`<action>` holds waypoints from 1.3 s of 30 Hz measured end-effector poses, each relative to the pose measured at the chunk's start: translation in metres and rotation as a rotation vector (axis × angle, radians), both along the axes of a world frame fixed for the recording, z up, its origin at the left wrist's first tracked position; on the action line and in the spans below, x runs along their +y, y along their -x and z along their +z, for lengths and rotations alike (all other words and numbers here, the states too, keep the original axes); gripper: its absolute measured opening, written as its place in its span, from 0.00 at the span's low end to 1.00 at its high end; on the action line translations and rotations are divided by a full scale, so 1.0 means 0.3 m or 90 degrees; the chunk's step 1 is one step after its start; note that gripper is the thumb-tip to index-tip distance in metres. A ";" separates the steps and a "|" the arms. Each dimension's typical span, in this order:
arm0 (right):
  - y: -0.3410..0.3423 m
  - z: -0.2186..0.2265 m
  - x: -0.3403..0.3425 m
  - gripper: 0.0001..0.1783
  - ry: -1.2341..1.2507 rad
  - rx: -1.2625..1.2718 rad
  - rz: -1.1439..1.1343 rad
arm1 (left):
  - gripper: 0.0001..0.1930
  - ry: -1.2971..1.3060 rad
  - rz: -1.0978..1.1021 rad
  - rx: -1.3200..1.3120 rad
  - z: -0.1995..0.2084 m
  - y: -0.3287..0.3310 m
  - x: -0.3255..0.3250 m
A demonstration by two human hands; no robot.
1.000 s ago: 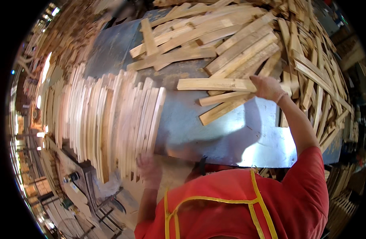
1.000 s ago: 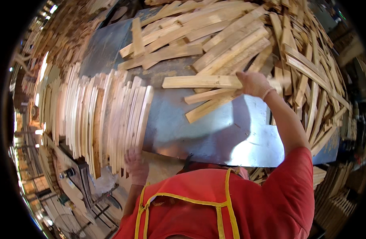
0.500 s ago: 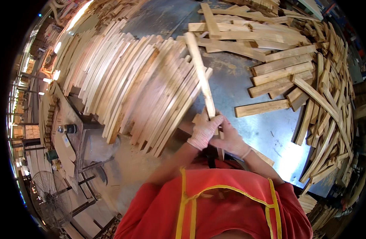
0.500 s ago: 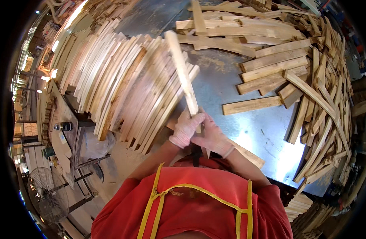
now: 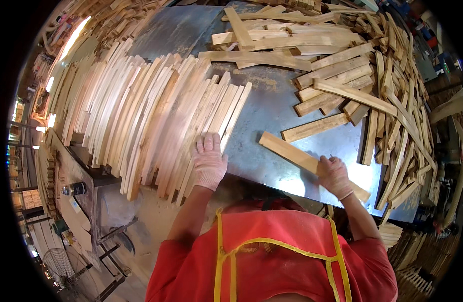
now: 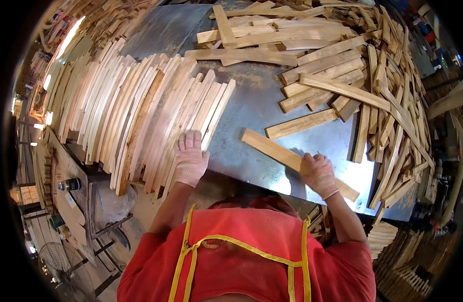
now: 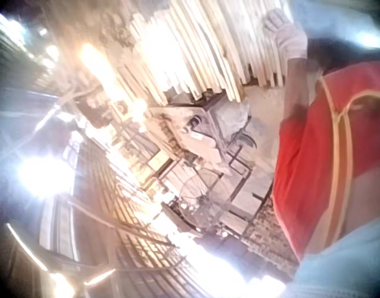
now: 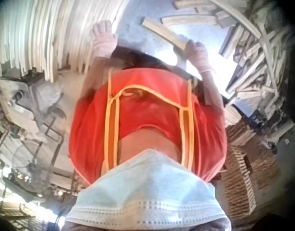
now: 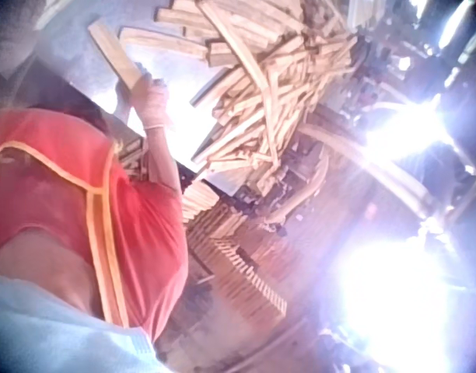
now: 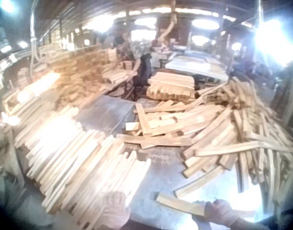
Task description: The person picks up thin wooden planks from a large pile on a metal table and arranges them into a neat, aligned stack. The person repeatedly picks up individual planks or small groups, aligns them, and places them onto the growing stack.
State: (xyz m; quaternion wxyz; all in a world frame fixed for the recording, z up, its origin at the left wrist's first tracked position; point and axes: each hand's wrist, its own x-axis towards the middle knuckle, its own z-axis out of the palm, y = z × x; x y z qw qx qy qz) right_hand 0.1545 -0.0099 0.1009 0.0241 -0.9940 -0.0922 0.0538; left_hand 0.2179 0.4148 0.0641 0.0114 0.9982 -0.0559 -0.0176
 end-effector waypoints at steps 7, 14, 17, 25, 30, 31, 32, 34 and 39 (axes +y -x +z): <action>-0.254 0.125 0.164 0.29 -0.128 -0.207 0.366 | 0.39 0.174 -0.228 0.542 0.380 -0.116 -0.310; -0.811 -0.022 -0.220 0.49 0.021 -0.177 0.054 | 0.22 0.265 0.175 0.106 0.140 -0.066 -0.089; -0.881 -0.087 -0.365 0.44 0.036 -0.069 0.010 | 0.20 0.050 0.293 0.100 0.056 -0.056 0.050; -0.839 0.033 -0.241 0.40 -0.170 0.170 0.014 | 0.23 0.202 0.336 0.075 0.035 -0.026 0.133; -0.710 -0.191 -0.103 0.31 -0.662 0.259 -0.256 | 0.25 0.140 0.289 -0.096 0.161 -0.022 0.318; -0.681 -0.242 -0.038 0.31 -0.712 0.240 -0.286 | 0.26 0.079 0.268 -0.123 0.155 -0.013 0.403; -0.672 -0.281 0.038 0.30 -0.762 0.221 -0.315 | 0.26 0.018 0.248 -0.148 0.153 -0.010 0.475; -0.646 -0.326 0.227 0.31 -0.682 0.246 -0.344 | 0.28 -0.021 0.306 -0.041 0.203 -0.012 0.571; -0.646 -0.448 0.629 0.32 -0.410 0.227 -0.133 | 0.47 -0.050 0.368 0.021 0.233 -0.028 0.753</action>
